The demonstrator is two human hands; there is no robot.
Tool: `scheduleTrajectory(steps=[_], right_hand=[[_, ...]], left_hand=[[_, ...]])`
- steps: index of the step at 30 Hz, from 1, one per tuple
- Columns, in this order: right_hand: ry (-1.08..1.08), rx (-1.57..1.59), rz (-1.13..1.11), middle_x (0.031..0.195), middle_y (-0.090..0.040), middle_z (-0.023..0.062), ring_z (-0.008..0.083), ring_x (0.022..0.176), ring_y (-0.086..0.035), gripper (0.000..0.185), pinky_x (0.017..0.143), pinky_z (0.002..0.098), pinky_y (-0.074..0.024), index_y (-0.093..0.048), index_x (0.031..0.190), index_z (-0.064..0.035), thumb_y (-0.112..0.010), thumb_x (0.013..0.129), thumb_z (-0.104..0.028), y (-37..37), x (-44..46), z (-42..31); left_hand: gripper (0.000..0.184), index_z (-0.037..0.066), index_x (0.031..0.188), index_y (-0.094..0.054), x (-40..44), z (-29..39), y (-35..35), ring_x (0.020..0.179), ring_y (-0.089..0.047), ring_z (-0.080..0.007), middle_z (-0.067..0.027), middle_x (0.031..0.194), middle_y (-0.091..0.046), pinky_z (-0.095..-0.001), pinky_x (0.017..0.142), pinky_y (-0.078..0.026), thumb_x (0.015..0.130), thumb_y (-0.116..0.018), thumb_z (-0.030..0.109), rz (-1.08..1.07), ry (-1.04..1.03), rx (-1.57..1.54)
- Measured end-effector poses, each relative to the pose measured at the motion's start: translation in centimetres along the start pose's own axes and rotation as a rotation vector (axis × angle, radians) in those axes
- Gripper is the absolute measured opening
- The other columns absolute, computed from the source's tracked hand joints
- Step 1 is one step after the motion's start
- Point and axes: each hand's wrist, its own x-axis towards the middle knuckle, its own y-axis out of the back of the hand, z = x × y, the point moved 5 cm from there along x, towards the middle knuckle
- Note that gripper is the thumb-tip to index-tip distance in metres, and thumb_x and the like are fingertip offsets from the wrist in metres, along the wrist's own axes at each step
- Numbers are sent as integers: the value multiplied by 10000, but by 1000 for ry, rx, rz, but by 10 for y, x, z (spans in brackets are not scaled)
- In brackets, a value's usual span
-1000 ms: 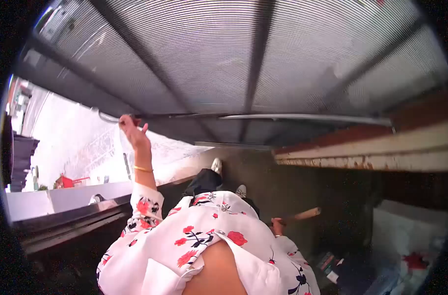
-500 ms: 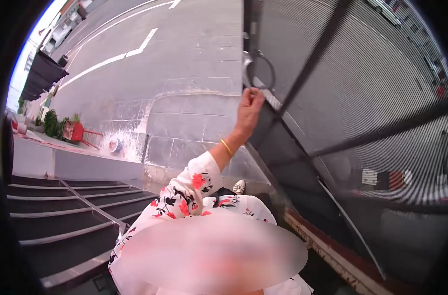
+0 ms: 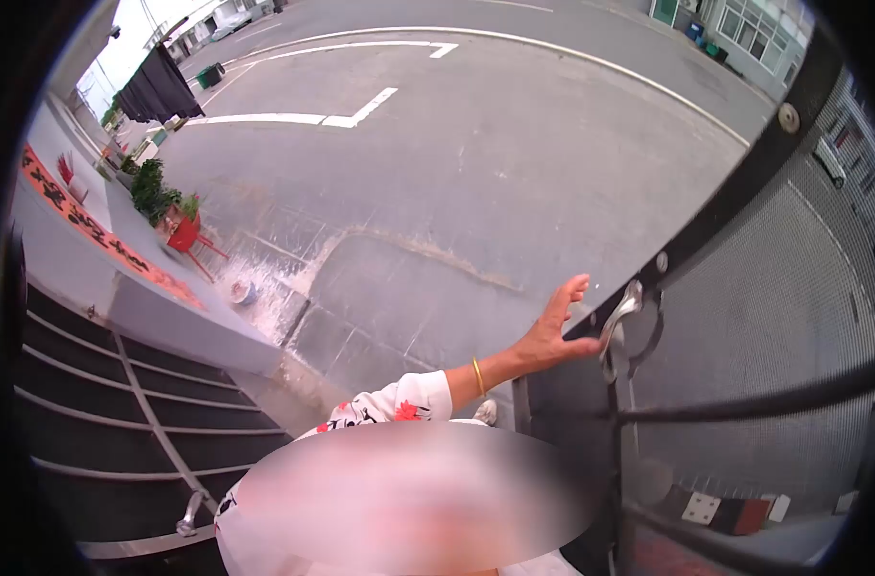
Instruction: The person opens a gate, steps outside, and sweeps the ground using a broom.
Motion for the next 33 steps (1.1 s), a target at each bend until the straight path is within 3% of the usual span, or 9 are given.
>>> scheduleTrajectory(steps=[6, 11, 14, 16, 19, 25, 27, 29, 33], right_hand=[[-228, 165, 373, 666, -561, 110, 234, 655, -551, 261, 588, 337, -421, -560, 705, -70, -642, 558, -269, 29, -17, 21], [-618, 410, 783, 672, -562, 119, 243, 666, -555, 272, 592, 341, -422, -561, 709, -72, -647, 550, -275, -69, -119, -7], [-729, 484, 853, 676, -563, 125, 248, 673, -558, 279, 595, 344, -423, -562, 712, -74, -651, 545, -279, -77, -135, -132], [-778, 514, 847, 678, -564, 129, 252, 678, -560, 283, 596, 345, -423, -563, 714, -75, -653, 542, -281, -163, -97, -123], [-814, 525, 947, 671, -551, 122, 277, 661, -545, 204, 586, 354, -419, -550, 699, -84, -629, 560, -212, -220, -74, -182], [-733, 395, 1231, 655, -494, 112, 300, 663, -486, 69, 567, 364, -387, -495, 632, -78, -546, 586, -68, -274, -41, -281], [-658, 420, 1234, 656, -492, 110, 302, 670, -478, 66, 569, 360, -381, -484, 636, -71, -535, 598, -55, -253, -30, -313], [-645, 433, 1289, 663, -494, 108, 293, 660, -484, 84, 567, 355, -382, -485, 647, -71, -541, 589, -48, -233, -14, -330], [-680, 513, 1248, 665, -502, 106, 288, 642, -495, 143, 551, 354, -387, -482, 674, -64, -581, 575, -96, -179, 36, -331]], left_hand=[[774, 107, 1198, -247, 46, -34, -29, 1116, -250, -175, -43, 1176, -292, -378, 908, -216, 535, -635, 202, -472, 102, -182], [617, 65, 1141, -320, 62, -79, -52, 951, -425, -142, -28, 1013, -441, -315, 819, -332, 610, -630, 106, -585, 137, -304], [575, 70, 1137, -321, 67, -89, -51, 958, -423, -145, -30, 1023, -446, -313, 825, -324, 639, -607, 96, -772, 104, -295], [609, 77, 1171, -282, 64, -102, -48, 1006, -386, -148, -56, 1088, -412, -321, 846, -301, 653, -601, 103, -842, 85, -299], [724, 96, 1215, -185, 65, -94, -24, 994, -374, -198, -75, 1172, -294, -326, 757, -370, 641, -625, 141, -812, -248, 50], [667, 101, 1188, -245, 60, -115, 35, 907, -441, -204, -94, 1144, -321, -319, 721, -392, 645, -627, 165, -1095, -146, -44], [601, 91, 1150, -315, 50, -130, 52, 878, -466, -203, -100, 1100, -376, -311, 708, -399, 645, -630, 177, -1160, -79, -79], [527, 51, 1097, -374, 22, -144, 63, 877, -473, -209, -113, 1051, -420, -294, 720, -397, 653, -622, 191, -1508, 9, -174], [495, 67, 1086, -401, -9, -156, 81, 887, -476, -180, -79, 1069, -428, -294, 744, -391, 660, -622, 187, -1767, 232, -383]])
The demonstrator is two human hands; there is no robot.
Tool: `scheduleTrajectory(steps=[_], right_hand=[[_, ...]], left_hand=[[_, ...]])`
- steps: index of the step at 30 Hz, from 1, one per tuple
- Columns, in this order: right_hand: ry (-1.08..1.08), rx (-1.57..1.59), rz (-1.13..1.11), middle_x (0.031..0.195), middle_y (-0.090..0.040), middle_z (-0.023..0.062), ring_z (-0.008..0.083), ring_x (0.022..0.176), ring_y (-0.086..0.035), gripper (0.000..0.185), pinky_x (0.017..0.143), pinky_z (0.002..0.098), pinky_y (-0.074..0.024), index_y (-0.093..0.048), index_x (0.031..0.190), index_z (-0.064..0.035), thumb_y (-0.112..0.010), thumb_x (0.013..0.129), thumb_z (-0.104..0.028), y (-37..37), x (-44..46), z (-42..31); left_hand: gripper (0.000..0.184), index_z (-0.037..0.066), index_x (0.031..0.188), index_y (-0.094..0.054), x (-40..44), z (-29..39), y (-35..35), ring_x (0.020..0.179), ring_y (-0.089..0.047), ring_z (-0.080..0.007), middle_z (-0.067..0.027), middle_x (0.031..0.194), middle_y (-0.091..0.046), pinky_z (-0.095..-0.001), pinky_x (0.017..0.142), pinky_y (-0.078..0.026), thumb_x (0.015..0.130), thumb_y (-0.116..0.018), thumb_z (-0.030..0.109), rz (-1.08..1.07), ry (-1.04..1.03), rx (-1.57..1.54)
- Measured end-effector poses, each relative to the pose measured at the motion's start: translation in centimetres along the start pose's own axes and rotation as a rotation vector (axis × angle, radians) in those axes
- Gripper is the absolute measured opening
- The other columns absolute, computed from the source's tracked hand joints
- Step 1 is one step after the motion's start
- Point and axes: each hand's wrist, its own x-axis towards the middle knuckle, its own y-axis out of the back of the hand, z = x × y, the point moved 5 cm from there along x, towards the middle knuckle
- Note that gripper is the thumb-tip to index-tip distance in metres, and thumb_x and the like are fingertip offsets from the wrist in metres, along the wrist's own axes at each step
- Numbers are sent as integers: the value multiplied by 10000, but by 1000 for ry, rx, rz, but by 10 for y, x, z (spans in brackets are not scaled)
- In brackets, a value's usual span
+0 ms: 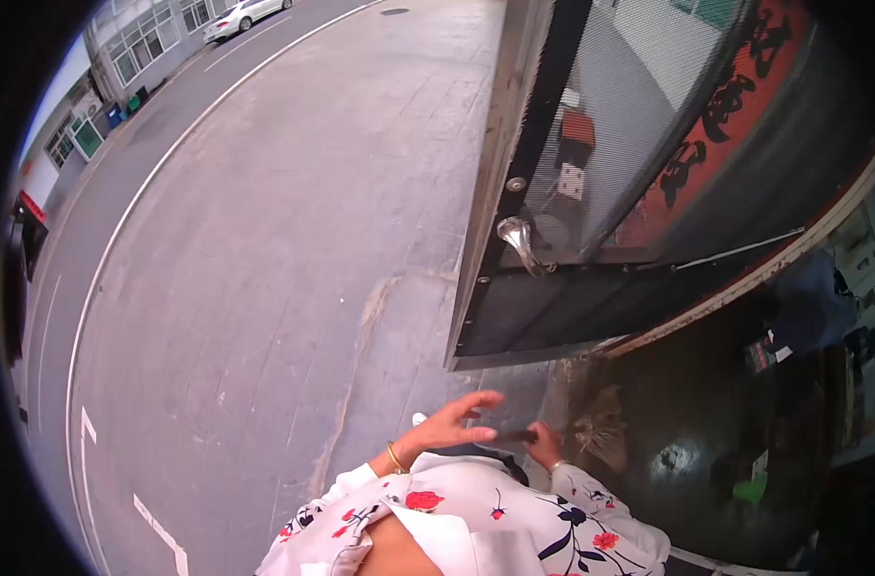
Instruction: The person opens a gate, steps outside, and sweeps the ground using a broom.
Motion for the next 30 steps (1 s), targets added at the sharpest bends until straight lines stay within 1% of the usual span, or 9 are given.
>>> scheduleTrajectory(steps=[2, 6, 7, 12, 14, 19, 25, 28, 30], right_hand=[[64, -58, -93, 651, -503, 105, 291, 637, -500, 188, 547, 363, -388, -478, 687, -65, -603, 573, -145, -24, 16, -30], [206, -1, -226, 620, -505, 107, 300, 622, -504, 192, 538, 382, -382, -468, 671, -70, -601, 585, -178, -85, 60, -92], [121, 15, -410, 716, -514, 128, 298, 713, -503, 176, 595, 365, -394, -477, 753, -57, -547, 600, -109, -98, 63, -103], [388, 134, -538, 1047, -410, 150, 267, 929, -447, 570, 748, 307, -388, -323, 1116, -48, -473, 568, -13, -115, 75, -169], [201, 293, -210, 1117, -349, 189, 293, 952, -428, 618, 778, 321, -368, -249, 1170, -50, -453, 589, -2, -112, 88, -154], [-33, 124, 133, 934, -514, 176, 262, 812, -527, 615, 707, 323, -411, -168, 1191, -30, -498, 675, -83, -90, 83, -143], [-166, 51, 279, 760, -574, 126, 246, 712, -552, 577, 683, 317, -411, -194, 1166, -4, -505, 695, -125, -96, 59, -114], [-160, 107, 318, 778, -560, 161, 266, 711, -546, 555, 671, 325, -417, -200, 1156, -2, -503, 701, -101, -96, 43, -110], [-205, 145, 399, 771, -558, 158, 249, 714, -543, 543, 670, 319, -414, -193, 1164, -1, -482, 713, -91, -94, 31, -99]], left_hand=[[469, 49, 1075, -411, -10, -13, -1, 938, -455, -169, -71, 1055, -446, -293, 771, -381, 676, -606, 200, -97, 15, -255], [288, 25, 914, -493, -34, -33, 76, 902, -492, -175, -75, 844, -553, -286, 769, -387, 699, -576, 197, 210, 27, -417], [139, 9, 782, -513, -45, -49, 89, 602, -511, -107, -56, 649, -538, -229, 624, -418, 738, -528, 139, 320, 19, -417], [279, 9, 548, -469, -81, -63, 120, 354, -343, -82, -37, 426, -414, -234, 488, -393, 784, -453, 157, 516, -51, -661], [286, 8, 537, -472, -98, -69, 121, 353, -348, -77, -37, 435, -424, -224, 432, -361, 782, -462, 155, 535, 29, -646], [295, 6, 530, -479, -133, -67, 132, 350, -345, -63, -34, 448, -438, -200, 350, -288, 781, -470, 161, 556, 2, -578], [364, 26, 447, -401, -178, -51, 161, 343, -349, -100, -35, 374, -368, -257, 429, -370, 790, -424, 146, 788, 112, -312], [389, 35, 424, -365, -187, -36, 188, 337, -355, -105, -46, 386, -384, -262, 412, -366, 796, -407, 139, 796, -45, -280], [357, 7, 469, -447, -192, -25, 200, 340, -348, -65, -37, 434, -442, -192, 326, -270, 797, -418, 146, 888, -181, -276]])
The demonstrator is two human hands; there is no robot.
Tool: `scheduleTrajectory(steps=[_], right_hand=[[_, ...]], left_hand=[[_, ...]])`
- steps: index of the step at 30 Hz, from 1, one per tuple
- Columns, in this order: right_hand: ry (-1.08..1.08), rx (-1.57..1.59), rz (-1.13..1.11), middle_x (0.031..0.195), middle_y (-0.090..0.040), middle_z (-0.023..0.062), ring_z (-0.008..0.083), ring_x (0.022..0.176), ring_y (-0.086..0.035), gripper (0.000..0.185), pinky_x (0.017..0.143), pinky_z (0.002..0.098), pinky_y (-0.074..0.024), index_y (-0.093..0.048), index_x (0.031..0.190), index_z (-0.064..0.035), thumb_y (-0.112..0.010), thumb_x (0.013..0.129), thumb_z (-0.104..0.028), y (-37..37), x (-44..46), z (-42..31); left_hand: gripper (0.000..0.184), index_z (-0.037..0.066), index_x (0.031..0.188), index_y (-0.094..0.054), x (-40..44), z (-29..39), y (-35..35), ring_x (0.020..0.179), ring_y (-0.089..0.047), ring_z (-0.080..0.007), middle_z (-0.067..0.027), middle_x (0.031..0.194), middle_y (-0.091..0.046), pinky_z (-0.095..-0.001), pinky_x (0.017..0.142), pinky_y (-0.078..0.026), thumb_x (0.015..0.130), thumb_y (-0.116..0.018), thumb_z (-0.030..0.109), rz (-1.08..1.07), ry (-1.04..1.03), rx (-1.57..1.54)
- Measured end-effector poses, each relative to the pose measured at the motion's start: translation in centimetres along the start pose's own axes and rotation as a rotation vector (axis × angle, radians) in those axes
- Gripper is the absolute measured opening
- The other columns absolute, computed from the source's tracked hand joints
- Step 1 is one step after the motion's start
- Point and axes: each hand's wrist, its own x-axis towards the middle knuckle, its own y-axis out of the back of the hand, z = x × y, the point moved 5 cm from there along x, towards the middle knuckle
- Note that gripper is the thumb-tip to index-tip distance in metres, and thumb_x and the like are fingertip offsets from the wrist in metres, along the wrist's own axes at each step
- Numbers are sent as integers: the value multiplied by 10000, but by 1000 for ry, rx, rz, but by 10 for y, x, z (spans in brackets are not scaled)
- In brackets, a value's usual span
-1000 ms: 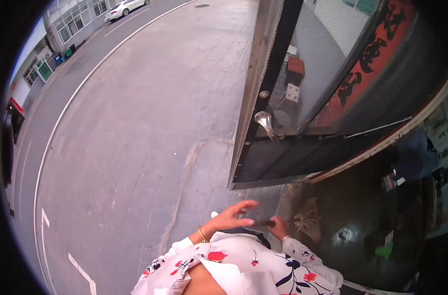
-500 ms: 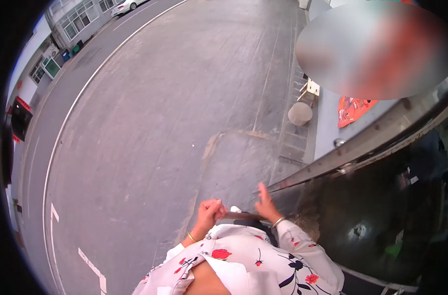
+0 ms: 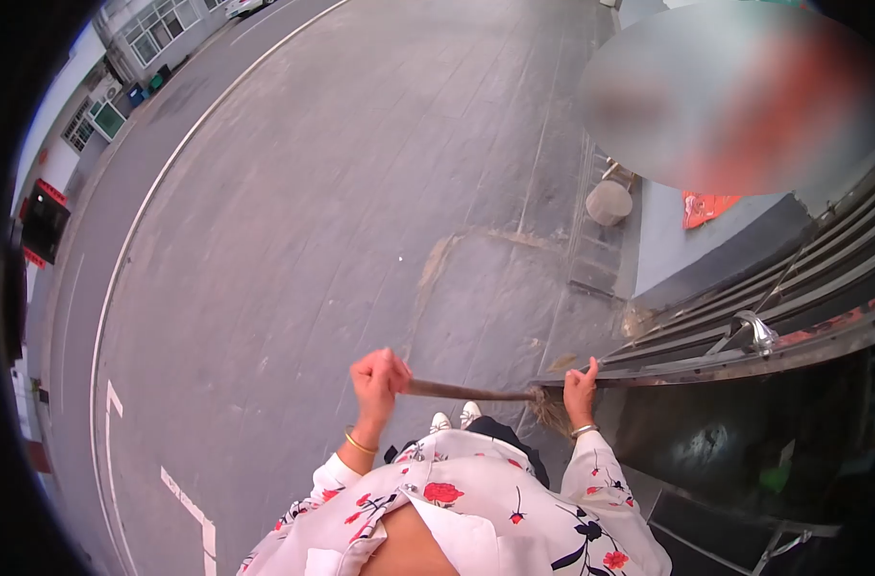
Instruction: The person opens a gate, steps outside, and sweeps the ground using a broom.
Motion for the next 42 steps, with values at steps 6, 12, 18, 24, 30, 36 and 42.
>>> scheduleTrajectory(steps=[6, 12, 18, 24, 30, 36, 42], right_hand=[[-50, -83, 12, 669, -543, 115, 244, 612, -528, 516, 572, 340, -399, -227, 1197, -90, -450, 732, -124, 30, -29, -4], [-41, -216, 64, 546, -502, 120, 296, 530, -501, 493, 525, 372, -380, -259, 1191, -143, -448, 737, -124, 53, -47, 17], [-223, -208, 138, 553, -520, 108, 291, 564, -516, 481, 543, 368, -388, -268, 1174, -125, -461, 733, -119, 53, -62, 30], [-270, -355, 430, 702, -546, 135, 295, 622, -529, 477, 645, 351, -414, -273, 1155, -116, -475, 723, -116, 56, -81, 56], [89, -1031, 704, 737, -551, 98, 208, 586, -544, 273, 556, 283, -432, -447, 960, -45, -495, 697, -99, 21, -87, 108], [-980, 752, -29, 863, -519, 170, 241, 740, -543, 513, 603, 350, -452, -420, 954, 19, -472, 719, -434, -147, -14, 71], [-1058, 1835, -236, 933, -448, 200, 289, 810, -492, 662, 716, 418, -415, -256, 1045, 41, -534, 680, -436, -293, 89, 20]], left_hand=[[387, 22, 448, -380, 10, 3, -8, 322, -314, -90, -33, 405, -382, -238, 377, -328, 809, -379, 161, -156, -114, 8], [383, 48, 459, -351, 30, 12, -23, 307, -278, -87, -2, 360, -287, -250, 393, -337, 821, -348, 172, -174, 18, -76], [318, 89, 527, -351, 62, 26, -61, 329, -242, -75, 23, 365, -248, -244, 438, -312, 811, -338, 233, -252, 35, -14], [276, 109, 564, -298, 108, 20, -76, 408, -268, -95, 6, 418, -295, -257, 553, -309, 789, -365, 254, -317, 138, -136], [234, 109, 579, -306, 170, 23, -97, 438, -306, -102, -1, 440, -334, -274, 580, -306, 766, -406, 206, -455, 150, -277], [243, 117, 602, -304, 192, 11, -111, 517, -297, -118, -8, 491, -329, -272, 622, -292, 780, -413, 242, -447, 221, -387], [228, 116, 616, -312, 197, 5, -80, 516, -287, -125, -11, 507, -317, -266, 617, -299, 787, -423, 216, -299, 185, -521]])
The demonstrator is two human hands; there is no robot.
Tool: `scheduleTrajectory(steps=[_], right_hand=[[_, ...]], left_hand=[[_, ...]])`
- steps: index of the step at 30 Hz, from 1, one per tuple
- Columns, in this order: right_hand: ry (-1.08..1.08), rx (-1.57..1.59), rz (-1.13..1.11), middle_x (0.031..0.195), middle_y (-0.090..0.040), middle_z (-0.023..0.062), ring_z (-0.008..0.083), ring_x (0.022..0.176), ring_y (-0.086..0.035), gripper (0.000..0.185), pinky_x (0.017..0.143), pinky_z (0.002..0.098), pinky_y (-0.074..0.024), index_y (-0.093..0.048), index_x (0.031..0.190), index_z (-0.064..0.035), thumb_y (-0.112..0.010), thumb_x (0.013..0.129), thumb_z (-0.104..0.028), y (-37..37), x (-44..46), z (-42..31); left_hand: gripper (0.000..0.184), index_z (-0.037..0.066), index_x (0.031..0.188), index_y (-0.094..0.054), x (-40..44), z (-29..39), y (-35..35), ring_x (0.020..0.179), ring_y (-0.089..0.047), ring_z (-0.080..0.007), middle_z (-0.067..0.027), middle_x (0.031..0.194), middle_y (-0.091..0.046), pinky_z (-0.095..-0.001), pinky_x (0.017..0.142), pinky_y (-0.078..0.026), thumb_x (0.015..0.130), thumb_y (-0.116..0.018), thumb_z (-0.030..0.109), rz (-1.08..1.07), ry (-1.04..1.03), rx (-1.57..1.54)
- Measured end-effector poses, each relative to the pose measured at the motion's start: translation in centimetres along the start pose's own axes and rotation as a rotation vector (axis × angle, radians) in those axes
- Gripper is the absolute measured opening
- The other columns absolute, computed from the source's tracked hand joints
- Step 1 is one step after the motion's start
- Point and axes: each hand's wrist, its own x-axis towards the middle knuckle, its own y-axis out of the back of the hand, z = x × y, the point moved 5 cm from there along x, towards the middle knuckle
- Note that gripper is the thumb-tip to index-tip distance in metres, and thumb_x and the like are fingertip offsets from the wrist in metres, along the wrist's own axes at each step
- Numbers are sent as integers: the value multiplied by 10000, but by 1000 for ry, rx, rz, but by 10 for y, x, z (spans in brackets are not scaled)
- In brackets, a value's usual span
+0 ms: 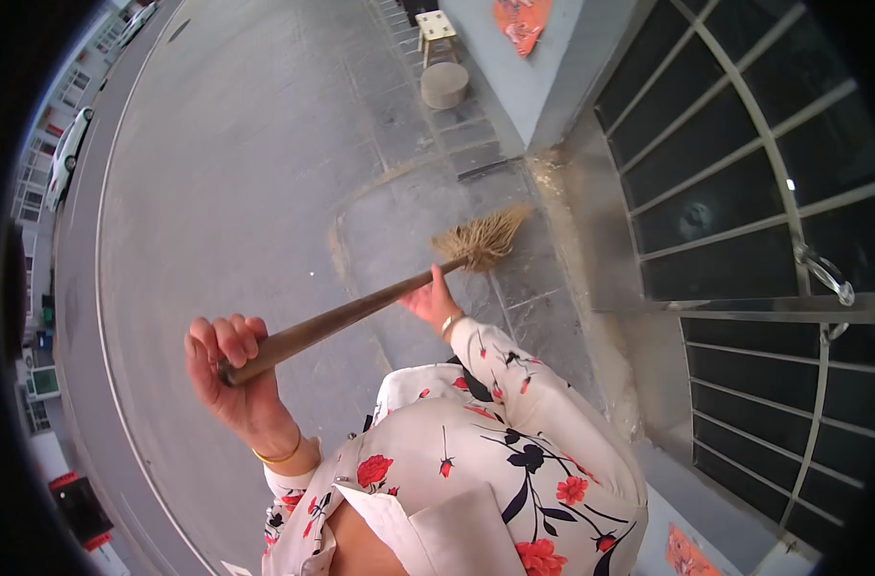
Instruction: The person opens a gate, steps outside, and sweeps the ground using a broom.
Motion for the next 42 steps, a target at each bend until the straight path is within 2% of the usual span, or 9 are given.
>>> scheduleTrajectory(steps=[5, 9, 11, 13, 16, 22, 28, 37, 42], right_hand=[[137, 27, -24, 748, -475, 118, 219, 647, -490, 154, 638, 359, -449, -412, 769, 3, -512, 692, -86, -37, 74, -1], [220, -18, 59, 713, -489, 109, 220, 672, -506, 124, 653, 335, -455, -447, 730, -15, -530, 670, -86, -47, 85, 28], [293, -172, 251, 703, -492, 103, 224, 672, -522, 147, 621, 336, -466, -448, 754, -16, -539, 662, -86, -48, 81, 36], [361, -216, 320, 706, -493, 104, 229, 679, -527, 150, 612, 343, -469, -449, 755, -13, -540, 662, -88, -50, 88, 25], [508, -220, 421, 680, -474, 100, 233, 643, -522, 111, 586, 362, -472, -448, 707, -7, -523, 661, -74, -39, 91, -8], [749, -1, 456, 634, -441, 104, 221, 589, -488, 81, 586, 394, -469, -409, 698, -5, -453, 715, -69, -47, 110, -138], [753, 157, 383, 641, -447, 97, 204, 611, -477, 124, 597, 362, -453, -393, 753, -24, -469, 758, -122, -82, 197, -188], [460, 237, 584, 485, -391, 78, 199, 412, -397, 119, 450, 384, -400, -398, 586, -41, -441, 687, -88, -142, 315, -30], [688, 125, 537, 501, -425, 127, 270, 456, -454, 159, 463, 402, -422, -397, 603, -15, -442, 718, -114, -154, 297, -57]], left_hand=[[235, 105, 617, -338, 21, 26, 61, 495, -291, -110, -6, 489, -307, -267, 596, -343, 794, -439, 222, 108, -109, 33], [224, 97, 626, -366, 46, 47, 183, 444, -321, -93, -5, 490, -336, -239, 506, -362, 789, -468, 212, 198, -276, 70], [173, 81, 637, -385, 46, 61, 235, 437, -311, -65, 0, 507, -349, -199, 447, -351, 772, -487, 117, 586, -533, 607], [163, 72, 638, -392, 63, 45, 269, 447, -325, -61, 0, 513, -361, -189, 429, -336, 757, -504, 82, 570, -505, 827], [134, 41, 653, -434, 93, 10, 300, 468, -347, -52, 9, 536, -391, -185, 407, -319, 713, -554, 39, 399, -439, 1137], [321, 6, 679, -511, 203, -101, 234, 479, -478, -254, -126, 569, -498, -289, 444, -382, 551, -689, 240, -706, 106, 1535], [333, 5, 626, -528, 300, -193, 224, 421, -448, -271, -125, 463, -459, -302, 417, -366, 599, -651, 313, -781, 388, 1612], [259, -20, 684, -559, 377, -78, 334, 418, -375, -93, -65, 464, -472, -252, 404, -350, 596, -669, 198, -651, 728, 1611], [279, -27, 748, -557, 402, -107, 345, 486, -441, -105, -83, 539, -521, -249, 463, -381, 613, -654, 197, -730, 782, 1492]])
